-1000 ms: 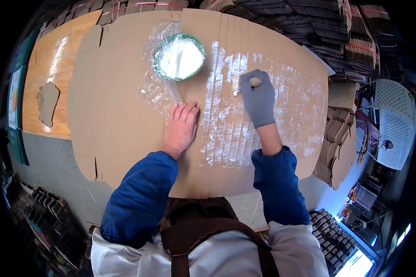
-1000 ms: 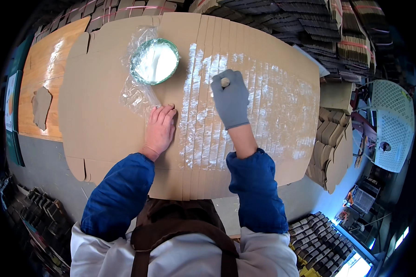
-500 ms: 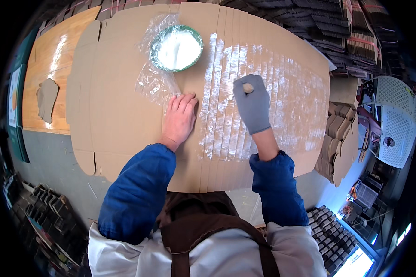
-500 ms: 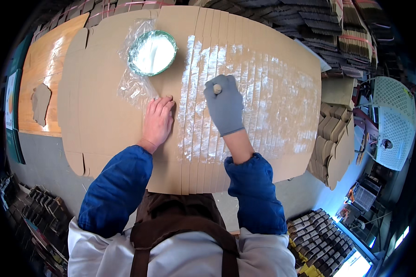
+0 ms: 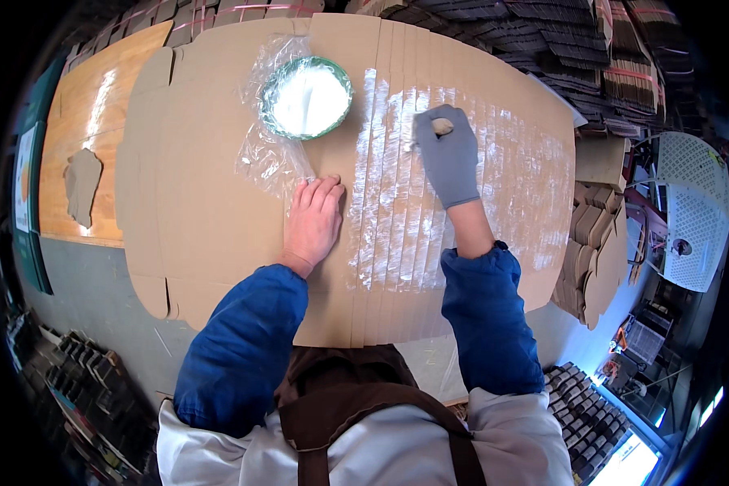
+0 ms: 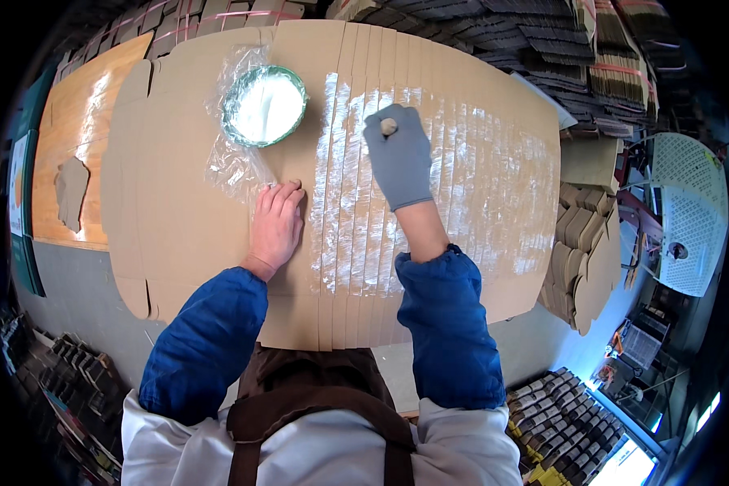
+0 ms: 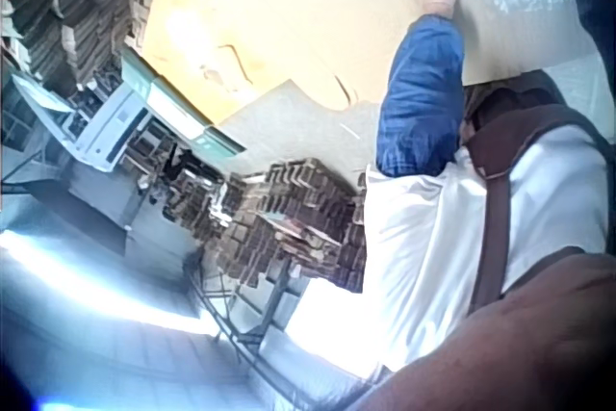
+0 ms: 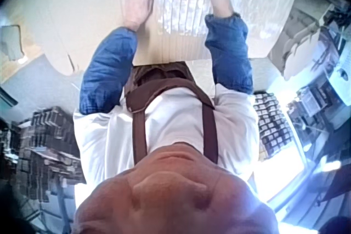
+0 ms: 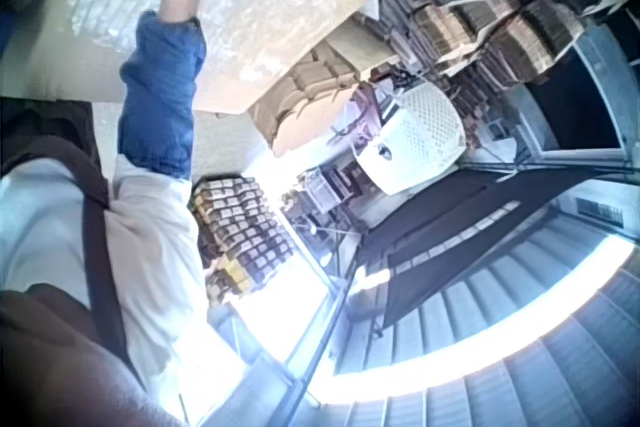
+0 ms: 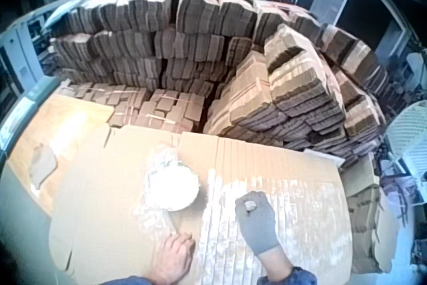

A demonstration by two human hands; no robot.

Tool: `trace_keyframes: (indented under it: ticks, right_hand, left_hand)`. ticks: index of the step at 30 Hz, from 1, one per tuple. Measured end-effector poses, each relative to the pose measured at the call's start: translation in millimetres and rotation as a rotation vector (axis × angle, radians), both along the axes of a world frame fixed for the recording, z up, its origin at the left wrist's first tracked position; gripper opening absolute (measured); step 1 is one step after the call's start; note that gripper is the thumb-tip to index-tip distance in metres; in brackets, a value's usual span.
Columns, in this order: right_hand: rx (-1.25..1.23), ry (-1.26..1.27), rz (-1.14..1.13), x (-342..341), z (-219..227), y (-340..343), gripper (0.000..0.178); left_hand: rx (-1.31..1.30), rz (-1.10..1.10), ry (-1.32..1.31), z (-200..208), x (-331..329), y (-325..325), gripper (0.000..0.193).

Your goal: The person applies a white adhesive substance to a large flat piece of cardboard using a small wooden block. They repeatedly dip the block into a bowl of glue and spread it in linear strokes across the cardboard surface. The person then moves the bowl and block to the floor and picks up a stack of green printed boxes.

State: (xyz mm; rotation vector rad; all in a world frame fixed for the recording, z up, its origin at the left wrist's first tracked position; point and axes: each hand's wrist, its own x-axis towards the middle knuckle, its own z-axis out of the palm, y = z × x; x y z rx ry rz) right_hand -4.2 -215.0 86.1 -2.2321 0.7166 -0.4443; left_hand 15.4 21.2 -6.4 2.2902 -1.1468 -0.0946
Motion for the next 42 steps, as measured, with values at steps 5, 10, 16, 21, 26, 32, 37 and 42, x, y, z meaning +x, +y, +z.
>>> trace_keyframes:
  ticks: [5,10,16,21,26,32,37,42]
  right_hand:
    - [-0.192,0.129,-0.122,17,-24,-41,0.017]
    - [0.246,-0.150,-0.019,45,-21,-34,0.018]
    - [0.368,-0.158,-0.098,55,-6,-60,0.015]
    - [0.031,0.016,-0.060,74,-27,-65,0.021]
    - [0.152,-0.060,-0.051,77,-23,-66,0.022]
    - [0.338,0.011,-0.095,73,-7,-76,0.023]
    - [-0.082,0.151,-0.117,61,-20,-81,0.024]
    - [0.242,0.019,-0.246,12,13,-133,0.025]
  left_hand:
    - [0.003,-0.008,-0.009,2,0,0,0.045]
    - [-0.011,0.000,0.016,2,-1,-1,0.045]
    - [-0.006,0.005,0.025,0,1,1,0.047]
    - [-0.025,-0.024,0.044,2,0,-1,0.051]
    - [-0.010,-0.004,0.044,1,-1,1,0.050]
    - [-0.002,-0.017,0.060,-3,1,3,0.050]
    - [0.009,-0.028,0.045,1,-1,-3,0.048]
    - [0.011,-0.019,0.060,1,-1,1,0.050]
